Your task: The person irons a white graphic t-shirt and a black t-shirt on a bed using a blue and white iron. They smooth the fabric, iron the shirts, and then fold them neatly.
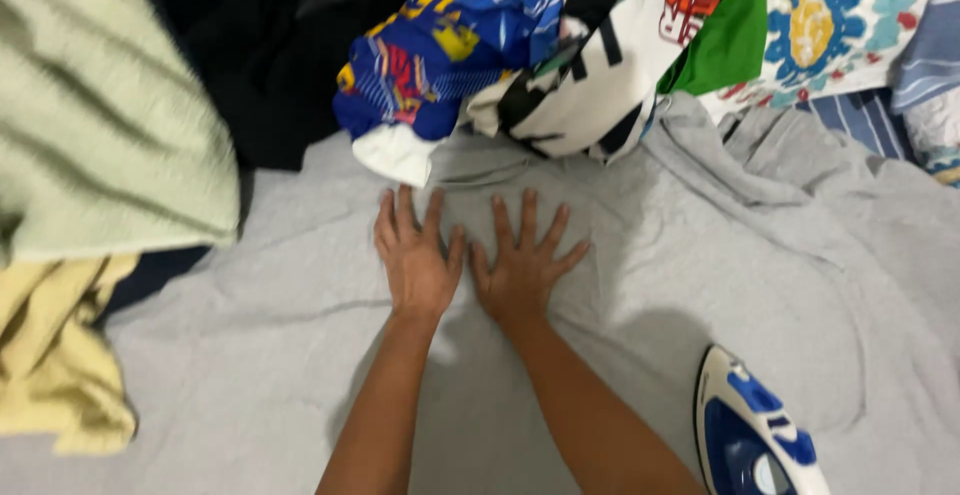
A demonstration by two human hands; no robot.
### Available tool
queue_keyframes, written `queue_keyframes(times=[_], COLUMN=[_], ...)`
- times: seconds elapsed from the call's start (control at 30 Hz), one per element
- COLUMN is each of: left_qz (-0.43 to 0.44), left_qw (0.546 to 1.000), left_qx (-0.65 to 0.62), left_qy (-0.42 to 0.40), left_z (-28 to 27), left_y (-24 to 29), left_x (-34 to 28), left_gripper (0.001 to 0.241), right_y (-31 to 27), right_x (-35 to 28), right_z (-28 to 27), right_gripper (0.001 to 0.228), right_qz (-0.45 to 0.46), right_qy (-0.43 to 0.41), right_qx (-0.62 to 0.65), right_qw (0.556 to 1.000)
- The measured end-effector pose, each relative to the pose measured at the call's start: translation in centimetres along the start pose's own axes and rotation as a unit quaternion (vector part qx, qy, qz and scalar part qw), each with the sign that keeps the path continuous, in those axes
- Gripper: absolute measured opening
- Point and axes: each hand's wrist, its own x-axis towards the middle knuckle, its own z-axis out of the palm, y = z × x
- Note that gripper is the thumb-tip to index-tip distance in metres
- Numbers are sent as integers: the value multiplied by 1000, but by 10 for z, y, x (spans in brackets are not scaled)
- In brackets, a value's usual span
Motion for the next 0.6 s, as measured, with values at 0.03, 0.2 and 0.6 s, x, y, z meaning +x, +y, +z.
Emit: queue_keyframes(times=[0.03,0.2,0.6], left_qz=[3,15,-6], left_qw=[1000,976,944], left_qx=[-2,-162,-258], left_qy=[-2,147,206], left_z=[4,26,36], left_y=[4,31,34], left_x=[13,89,151], left_gripper=[59,34,17], right_y=[3,11,16], right_x=[-1,-4,-13], right_z=[4,30,45], right_gripper=[69,74,64], right_qz=[3,11,39], right_qy=[0,-8,-48], right_qx=[-2,6,31], right_qw=[1000,1000,998])
